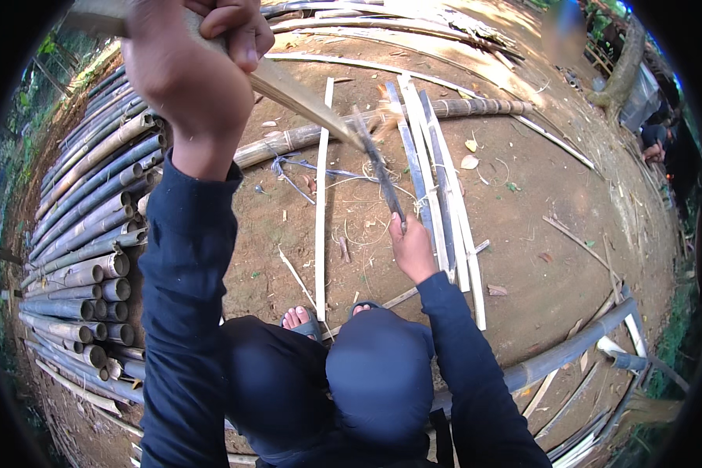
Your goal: The person shaves and thins strips of bamboo using a machete while sitting on the ground outdoors. The person holds the bamboo strips by hand and repeatedly slides the blade along the surface to remove material.
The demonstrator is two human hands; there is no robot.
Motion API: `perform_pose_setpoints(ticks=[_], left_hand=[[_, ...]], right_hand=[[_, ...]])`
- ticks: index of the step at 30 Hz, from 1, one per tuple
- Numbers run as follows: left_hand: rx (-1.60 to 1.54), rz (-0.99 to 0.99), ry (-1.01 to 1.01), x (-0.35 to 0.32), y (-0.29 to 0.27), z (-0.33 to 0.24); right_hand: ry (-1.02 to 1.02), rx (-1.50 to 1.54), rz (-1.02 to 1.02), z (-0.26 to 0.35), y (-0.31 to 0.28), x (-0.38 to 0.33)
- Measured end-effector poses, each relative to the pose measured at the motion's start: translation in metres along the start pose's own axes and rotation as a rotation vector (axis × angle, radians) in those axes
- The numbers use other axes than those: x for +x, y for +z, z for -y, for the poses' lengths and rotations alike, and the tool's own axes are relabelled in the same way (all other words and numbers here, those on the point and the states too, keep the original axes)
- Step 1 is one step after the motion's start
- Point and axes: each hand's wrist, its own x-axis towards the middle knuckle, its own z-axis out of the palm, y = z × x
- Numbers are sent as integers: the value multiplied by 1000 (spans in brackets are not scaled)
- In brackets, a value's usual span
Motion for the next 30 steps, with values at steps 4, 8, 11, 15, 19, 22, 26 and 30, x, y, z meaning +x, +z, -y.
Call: perform_pose_setpoints(ticks=[4, 8, 11, 15, 19, 22, 26, 30], left_hand=[[62, 5, 136, -1, -19, 5], [-158, 39, -22, 7, -51, 12], [-161, 49, -40, 6, -48, 17], [-69, -85, 9, -6, -24, -2], [91, -4, 46, -1, -73, 4], [156, -17, 72, 1, -76, -31], [132, 169, -54, 18, -97, -69], [129, 276, -165, 34, -77, -61]], right_hand=[[8, 67, 116, 37, -21, 10], [-130, 419, -50, 99, -49, 4], [-203, 413, -297, 50, -10, -12], [88, -120, 135, -17, 20, -2], [56, -57, 156, 4, 4, 13], [26, 95, 129, 55, -33, 13], [-17, 541, -4, 106, -74, -2], [-190, 783, -316, 111, -71, -21]])
